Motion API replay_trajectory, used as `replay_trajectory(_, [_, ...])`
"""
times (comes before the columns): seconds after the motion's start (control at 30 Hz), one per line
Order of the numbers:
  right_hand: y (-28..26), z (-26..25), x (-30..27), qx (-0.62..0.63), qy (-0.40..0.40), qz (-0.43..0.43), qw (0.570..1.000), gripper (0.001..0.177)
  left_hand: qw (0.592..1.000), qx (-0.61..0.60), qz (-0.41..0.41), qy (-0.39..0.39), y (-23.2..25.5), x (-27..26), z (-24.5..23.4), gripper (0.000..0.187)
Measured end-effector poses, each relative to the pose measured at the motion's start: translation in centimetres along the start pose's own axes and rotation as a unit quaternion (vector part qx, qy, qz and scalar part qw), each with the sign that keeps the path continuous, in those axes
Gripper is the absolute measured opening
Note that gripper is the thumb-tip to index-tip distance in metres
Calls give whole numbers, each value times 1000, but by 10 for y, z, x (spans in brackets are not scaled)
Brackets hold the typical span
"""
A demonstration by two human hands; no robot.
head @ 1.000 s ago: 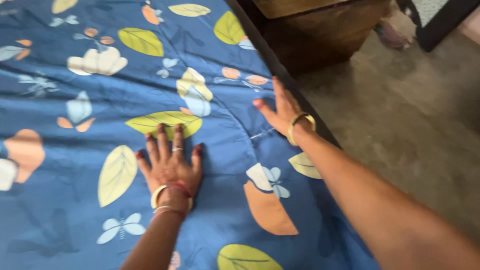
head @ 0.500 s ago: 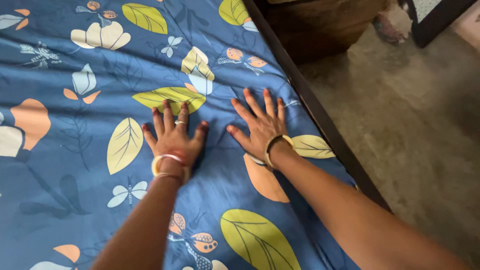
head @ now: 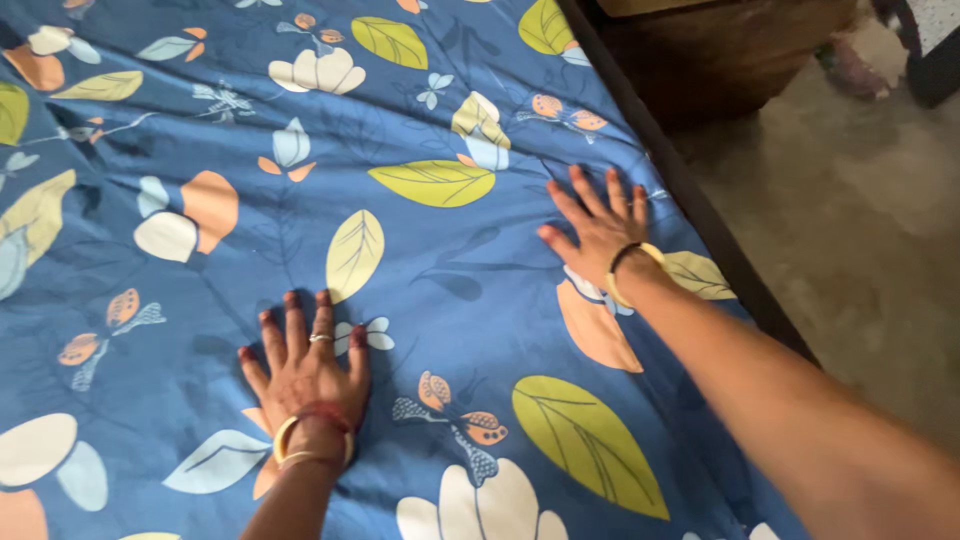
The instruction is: The person spreads a blue floral bedsheet over a mattress, smoothing out wrinkles with both hands and tucking the edges between the mattress and the bed frame.
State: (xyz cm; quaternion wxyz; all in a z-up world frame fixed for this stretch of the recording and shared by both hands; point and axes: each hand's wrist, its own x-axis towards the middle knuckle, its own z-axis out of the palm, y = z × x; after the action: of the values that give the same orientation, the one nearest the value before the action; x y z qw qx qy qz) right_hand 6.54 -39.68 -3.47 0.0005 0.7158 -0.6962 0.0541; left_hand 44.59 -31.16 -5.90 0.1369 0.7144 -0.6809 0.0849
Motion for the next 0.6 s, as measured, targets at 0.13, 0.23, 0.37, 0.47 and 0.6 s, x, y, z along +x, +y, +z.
replay_trajectory(0.13, [46,-4,-41,-19,-25,35,999,74,999,-13,-12,-35,6,2,-8,67])
replay_trajectory(0.23, [66,-1,-53,-14,8,4,1000,72,999,-7,-20,-38,8,5,-12,68])
replay_trajectory(0.37, [73,8,-54,-10,39,-23,999,70,999,7,-4,-31,4,1,-5,68])
replay_trajectory(0.47, [71,4,-54,-21,19,-24,999,71,1000,-15,10,-25,1,0,-2,69])
replay_trajectory(0.6, [64,-5,-53,1,14,-7,1000,69,999,-6,1,-50,3,9,0,70])
